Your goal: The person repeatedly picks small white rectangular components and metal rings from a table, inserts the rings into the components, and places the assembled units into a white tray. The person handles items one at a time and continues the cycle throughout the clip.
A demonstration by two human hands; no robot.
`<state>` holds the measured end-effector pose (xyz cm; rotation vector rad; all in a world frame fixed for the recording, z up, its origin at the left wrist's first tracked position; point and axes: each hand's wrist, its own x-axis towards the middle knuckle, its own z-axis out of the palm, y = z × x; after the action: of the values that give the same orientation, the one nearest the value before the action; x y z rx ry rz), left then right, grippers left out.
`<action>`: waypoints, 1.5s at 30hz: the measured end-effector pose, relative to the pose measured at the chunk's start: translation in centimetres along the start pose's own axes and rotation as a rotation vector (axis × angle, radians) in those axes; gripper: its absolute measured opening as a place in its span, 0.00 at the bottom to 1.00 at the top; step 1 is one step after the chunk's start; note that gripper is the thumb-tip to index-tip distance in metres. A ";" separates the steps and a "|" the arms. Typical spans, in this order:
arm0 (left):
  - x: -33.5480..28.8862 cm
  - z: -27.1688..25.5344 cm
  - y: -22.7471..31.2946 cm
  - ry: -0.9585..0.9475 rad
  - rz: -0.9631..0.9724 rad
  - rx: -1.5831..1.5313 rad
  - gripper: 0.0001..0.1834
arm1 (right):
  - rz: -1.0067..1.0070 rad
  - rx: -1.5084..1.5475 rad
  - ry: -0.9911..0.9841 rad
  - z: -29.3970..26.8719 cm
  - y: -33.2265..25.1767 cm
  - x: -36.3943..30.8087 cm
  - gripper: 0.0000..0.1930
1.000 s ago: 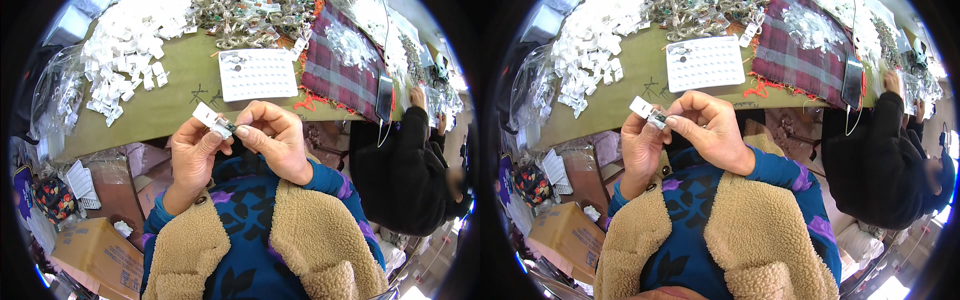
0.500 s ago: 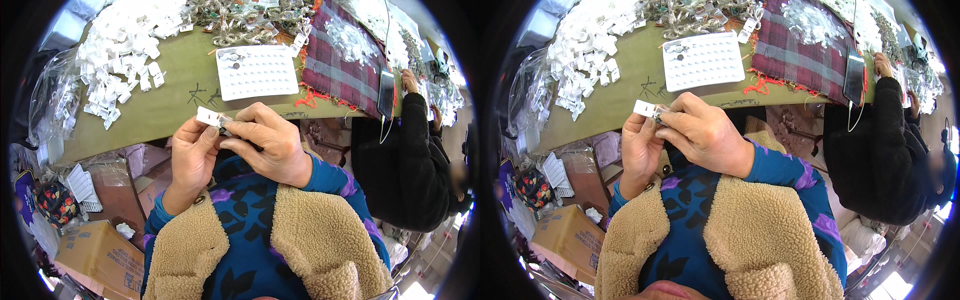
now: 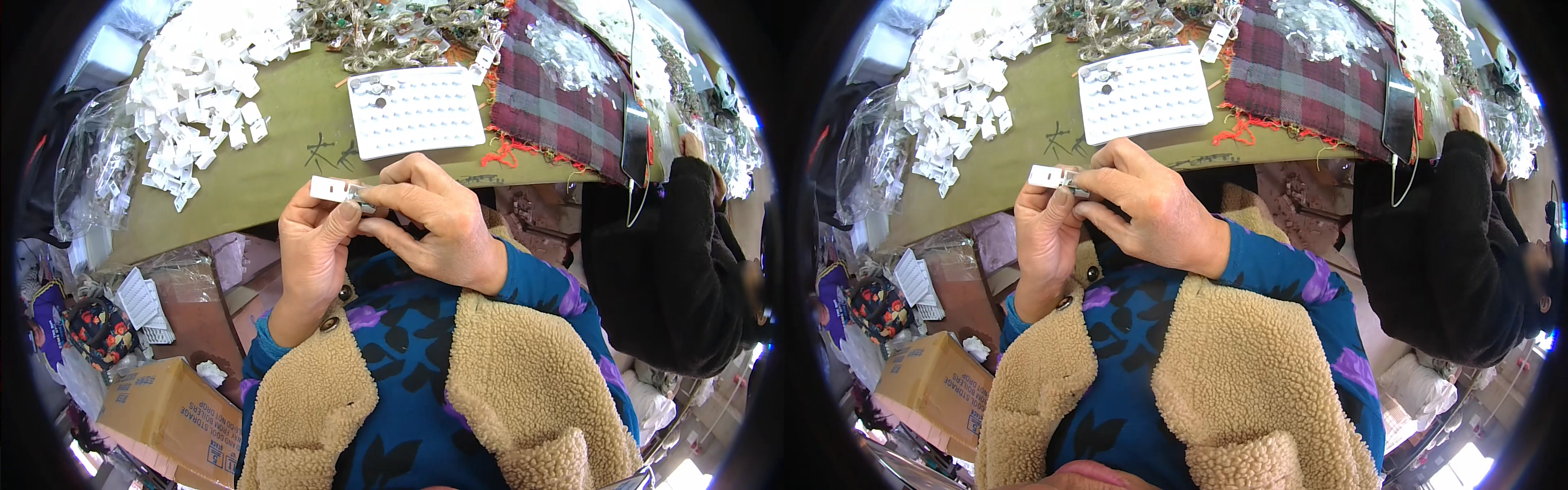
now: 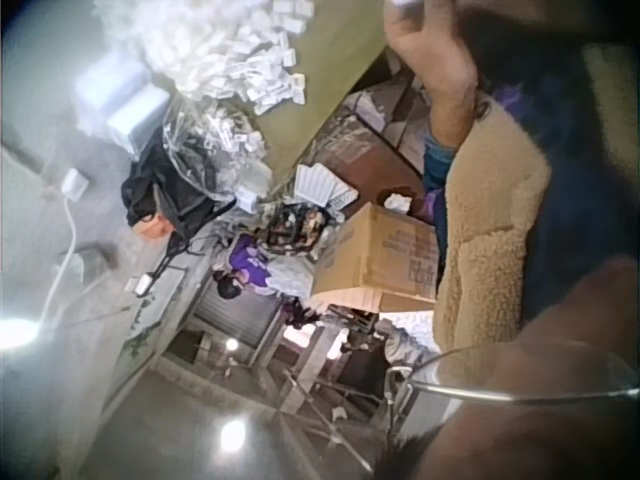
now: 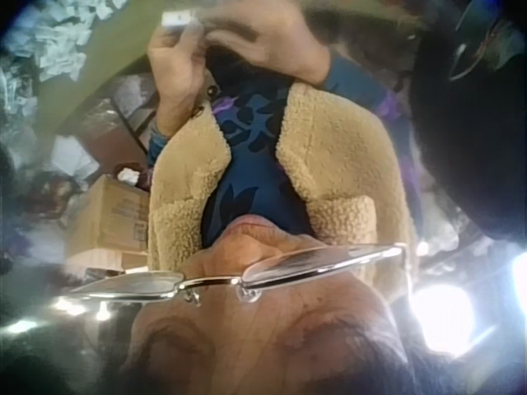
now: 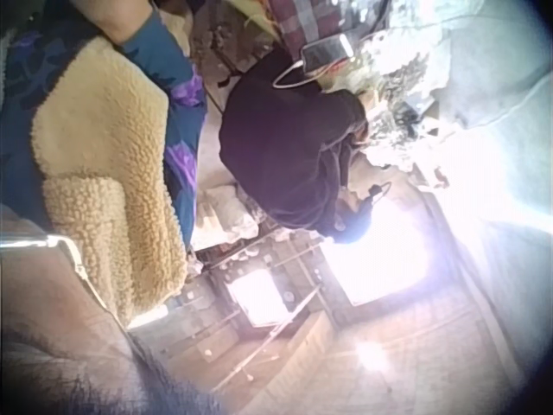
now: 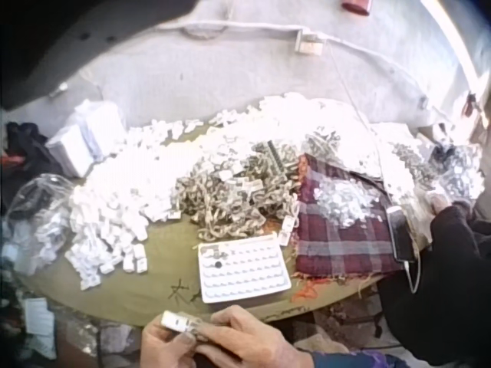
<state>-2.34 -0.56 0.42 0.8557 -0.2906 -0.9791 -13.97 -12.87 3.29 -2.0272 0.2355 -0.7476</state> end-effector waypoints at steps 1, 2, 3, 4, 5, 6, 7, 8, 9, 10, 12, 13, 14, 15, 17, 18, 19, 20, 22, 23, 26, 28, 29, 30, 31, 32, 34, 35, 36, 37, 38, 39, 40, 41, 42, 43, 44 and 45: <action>0.0 -0.1 0.0 0.000 0.007 0.036 0.09 | -0.029 -0.012 -0.022 -0.3 0.1 -0.1 0.15; -0.1 -0.2 0.0 0.003 0.020 0.065 0.09 | -0.045 -0.024 -0.067 -0.7 0.1 -0.2 0.15; -0.2 -0.3 0.1 -0.036 0.007 0.100 0.09 | -0.057 -0.040 -0.118 -1.1 0.2 -0.1 0.15; -0.4 -0.5 0.3 -0.068 0.003 0.132 0.08 | -0.064 -0.046 -0.148 -1.4 0.2 -0.3 0.15; -0.4 -0.7 0.6 -0.102 -0.036 0.141 0.10 | -0.072 -0.043 -0.197 -1.7 0.1 -0.4 0.15; -0.4 -0.9 0.9 -0.155 -0.079 0.084 0.10 | -0.061 -0.037 -0.251 -2.0 -0.1 -0.5 0.15; -0.7 -1.1 1.3 -0.156 -0.113 0.141 0.10 | -0.058 0.002 -0.268 -2.0 -0.1 -0.6 0.15; -1.0 -1.2 1.5 -0.154 -0.154 0.176 0.10 | -0.042 0.042 -0.285 -2.0 -0.2 -0.8 0.15; -1.3 -1.2 1.4 -0.163 -0.138 0.213 0.10 | 0.026 0.056 -0.305 -2.0 -0.3 -1.0 0.14; -1.5 -1.1 1.3 -0.167 -0.129 0.240 0.10 | 0.076 0.090 -0.293 -1.9 -0.4 -1.2 0.12; -2.0 -0.9 0.8 -0.142 -0.107 0.313 0.10 | 0.092 0.055 -0.305 -2.2 -0.3 -1.6 0.11; -2.4 -0.9 0.7 -0.145 -0.171 0.361 0.09 | 0.101 0.052 -0.340 -2.4 -0.2 -2.0 0.11; -2.5 -0.9 0.7 -0.144 -0.258 0.396 0.09 | 0.110 0.045 -0.364 -2.8 -0.1 -2.3 0.11; -2.7 -1.1 0.9 -0.163 -0.330 0.479 0.09 | 0.126 0.031 -0.400 -3.3 0.1 -2.6 0.10; -2.7 -1.4 1.7 -0.224 -0.334 0.846 0.11 | 0.160 0.022 -0.315 -4.3 0.7 -3.2 0.10; -2.7 -1.5 2.0 -0.236 -0.355 0.978 0.13 | 0.179 0.013 -0.279 -4.8 1.0 -3.5 0.09; -2.7 -1.2 2.2 -0.355 0.132 1.292 0.13 | 0.260 0.038 -0.253 -5.1 1.2 -3.8 0.06; -2.7 -1.2 2.7 -0.270 0.135 1.223 0.12 | 0.309 0.116 -0.222 -5.2 1.4 -4.0 0.05; -2.6 -1.0 3.8 -0.109 0.129 1.078 0.11 | 0.432 0.257 -0.158 -5.2 1.6 -4.5 0.03; -2.2 -1.0 4.4 0.038 0.194 1.060 0.08 | 0.536 0.388 -0.162 -5.1 1.7 -4.7 0.02; 3.3 -2.1 6.1 0.330 0.653 1.558 0.08 | 0.606 0.442 -0.165 -4.6 1.9 -5.0 0.02; 6.9 -2.6 6.9 0.453 0.587 1.788 0.11 | 0.507 0.395 -0.184 -4.4 2.1 -5.1 0.02; 8.4 -2.7 7.0 0.521 0.527 1.872 0.12 | 0.491 0.344 -0.213 -4.4 2.1 -5.2 0.02; 9.5 -2.9 7.0 0.536 0.498 1.931 0.12 | 0.471 0.287 -0.231 -4.5 2.2 -5.2 0.03; 10.4 -2.9 7.1 0.555 0.438 1.986 0.12 | 0.485 0.274 -0.258 -4.5 2.3 -5.3 0.03; 10.9 -2.9 7.1 0.575 0.341 2.028 0.13 | 0.502 0.303 -0.265 -4.6 2.3 -5.4 0.03; 10.8 -2.7 7.2 0.513 0.341 2.034 0.13 | 0.544 0.352 -0.275 -4.7 2.3 -5.4 0.04; 10.3 -2.5 7.0 0.486 0.373 2.004 0.13 | 0.540 0.349 -0.273 -4.8 2.2 -5.3 0.04; 9.6 -2.3 7.0 0.466 0.410 1.976 0.13 | 0.545 0.378 -0.245 -4.8 2.2 -5.2 0.04; 8.7 -2.0 6.7 0.444 0.476 1.863 0.14 | 0.566 0.411 -0.235 -4.8 2.0 -5.0 0.03; 7.5 -1.6 6.3 0.405 0.542 1.761 0.13 | 0.622 0.424 -0.229 -4.7 1.9 -4.6 0.03; 6.5 -1.1 5.9 0.333 0.511 1.689 0.14 | 0.693 0.507 -0.199 -4.7 1.7 -4.3 0.03; 5.3 -0.7 5.3 0.205 0.593 1.562 0.13 | 0.569 0.694 -0.179 -4.8 1.7 -3.7 0.03; 4.2 -0.2 4.7 0.060 0.671 1.509 0.12 | 0.585 0.808 -0.115 -4.4 1.5 -3.1 0.04; 3.1 0.4 3.9 0.006 0.740 1.470 0.12 | 0.583 0.937 -0.033 -3.9 1.4 -2.6 0.04; 2.4 0.9 3.2 -0.068 0.813 1.471 0.12 | 0.572 0.883 -0.010 -3.5 1.3 -1.9 0.06; 2.1 1.2 2.7 -0.128 0.898 1.443 0.12 | 0.530 0.864 0.005 -3.0 1.3 -1.3 0.06; 1.7 1.4 2.3 -0.168 0.976 1.473 0.12 | 0.565 0.913 0.037 -2.4 1.2 -0.9 0.06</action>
<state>-0.86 -2.07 2.80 1.6652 -1.5113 0.2660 -15.95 -14.79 2.83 -1.0057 0.3812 -0.4074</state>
